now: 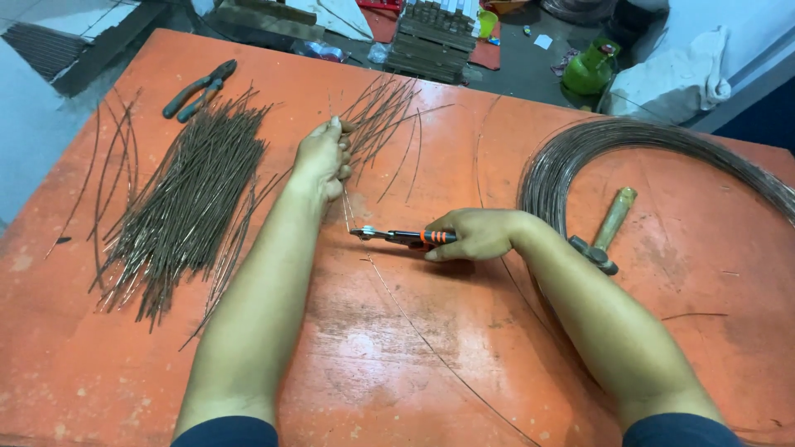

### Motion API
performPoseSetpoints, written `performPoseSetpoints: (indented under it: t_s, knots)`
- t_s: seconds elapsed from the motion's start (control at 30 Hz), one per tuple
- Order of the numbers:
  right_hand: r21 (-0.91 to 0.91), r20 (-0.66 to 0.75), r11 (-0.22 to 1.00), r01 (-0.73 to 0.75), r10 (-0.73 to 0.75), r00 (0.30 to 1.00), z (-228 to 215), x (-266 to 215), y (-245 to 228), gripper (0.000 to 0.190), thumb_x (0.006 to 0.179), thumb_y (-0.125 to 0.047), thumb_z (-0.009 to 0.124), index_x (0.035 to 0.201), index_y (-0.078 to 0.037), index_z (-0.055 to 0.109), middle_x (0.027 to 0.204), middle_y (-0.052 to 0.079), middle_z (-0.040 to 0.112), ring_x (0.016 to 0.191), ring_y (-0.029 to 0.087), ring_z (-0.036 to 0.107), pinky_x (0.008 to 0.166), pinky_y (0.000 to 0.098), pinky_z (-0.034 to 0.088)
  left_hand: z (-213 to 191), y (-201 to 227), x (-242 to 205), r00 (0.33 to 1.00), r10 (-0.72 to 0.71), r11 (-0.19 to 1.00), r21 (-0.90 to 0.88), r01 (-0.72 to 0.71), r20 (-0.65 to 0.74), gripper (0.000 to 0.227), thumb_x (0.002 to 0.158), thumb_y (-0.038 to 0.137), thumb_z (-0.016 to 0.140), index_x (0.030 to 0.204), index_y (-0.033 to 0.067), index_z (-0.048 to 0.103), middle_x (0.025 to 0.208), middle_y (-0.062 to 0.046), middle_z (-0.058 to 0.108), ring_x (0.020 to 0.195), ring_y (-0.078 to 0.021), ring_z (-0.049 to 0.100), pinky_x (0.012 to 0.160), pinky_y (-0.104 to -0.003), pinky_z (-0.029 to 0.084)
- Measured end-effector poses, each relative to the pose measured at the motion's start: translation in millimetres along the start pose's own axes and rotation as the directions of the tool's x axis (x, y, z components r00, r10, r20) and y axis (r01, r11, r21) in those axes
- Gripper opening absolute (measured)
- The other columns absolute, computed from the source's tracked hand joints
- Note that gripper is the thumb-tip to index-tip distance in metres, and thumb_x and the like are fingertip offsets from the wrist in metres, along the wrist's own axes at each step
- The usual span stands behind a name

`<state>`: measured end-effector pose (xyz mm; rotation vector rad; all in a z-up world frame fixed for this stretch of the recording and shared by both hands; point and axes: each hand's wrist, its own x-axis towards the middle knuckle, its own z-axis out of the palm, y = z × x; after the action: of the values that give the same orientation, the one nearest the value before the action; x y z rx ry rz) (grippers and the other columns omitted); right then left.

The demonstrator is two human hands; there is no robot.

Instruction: Cutting metal wires from a large coil into uniform lengths using wire cutters on a workbench.

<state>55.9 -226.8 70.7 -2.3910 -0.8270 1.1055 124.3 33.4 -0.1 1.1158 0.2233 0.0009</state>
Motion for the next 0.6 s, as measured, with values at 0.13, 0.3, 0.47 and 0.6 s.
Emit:
performPoseSetpoints:
  t_s: [0.13, 0.3, 0.47, 0.6]
  knots:
    - [-0.043, -0.001, 0.999, -0.017, 0.017, 1.0, -0.1, -3.1, -8.5, 0.045, 0.092, -0.038, 0.068, 0.128, -0.01, 0.069, 0.107, 0.019, 0.072, 0.092, 0.032, 0.066, 0.084, 0.0439, 0.055, 3.4, -4.6, 2.5, 1.0, 0.008, 1.0, 0.024, -0.007, -0.005, 0.032, 0.108, 0.034, 0.037, 0.108, 0.0103, 0.058, 0.071, 0.006, 0.031, 0.047, -0.0032, 0.028, 0.039, -0.016, 0.024]
    - [-0.045, -0.017, 0.999, -0.021, 0.02, 1.0, 4.1, 4.8, 1.5, 0.044, 0.091, -0.038, 0.069, 0.126, -0.011, 0.07, 0.108, 0.016, 0.073, 0.093, 0.031, 0.066, 0.083, 0.0432, 0.054, 4.6, -5.8, 4.2, 0.999, 0.023, 1.0, 0.013, -0.023, -0.045, 0.032, 0.108, 0.033, 0.04, 0.108, 0.0084, 0.061, 0.072, 0.001, 0.042, 0.047, -0.0048, 0.036, 0.038, -0.017, 0.03]
    - [-0.053, -0.054, 0.997, -0.064, 0.061, 0.997, 4.0, 2.4, -3.0, 0.048, 0.091, -0.041, 0.068, 0.127, -0.01, 0.068, 0.11, 0.019, 0.072, 0.099, 0.035, 0.067, 0.088, 0.0458, 0.054, -11.2, 0.4, 8.1, 0.994, 0.038, 0.998, -0.044, -0.043, -0.104, 0.036, 0.108, 0.034, 0.036, 0.121, 0.0069, 0.055, 0.103, -0.009, 0.063, 0.075, -0.0172, 0.068, 0.061, -0.027, 0.058]
    - [-0.015, -0.101, 0.992, -0.128, 0.126, 0.987, 2.3, 8.4, 11.7, 0.046, 0.092, -0.041, 0.066, 0.124, -0.008, 0.069, 0.11, 0.019, 0.072, 0.104, 0.034, 0.067, 0.091, 0.0456, 0.053, -29.6, 2.3, -8.6, 0.991, 0.045, 0.998, -0.045, -0.051, -0.127, 0.048, 0.108, 0.039, 0.033, 0.139, 0.0045, 0.046, 0.142, -0.022, 0.057, 0.113, -0.0409, 0.07, 0.092, -0.05, 0.061]
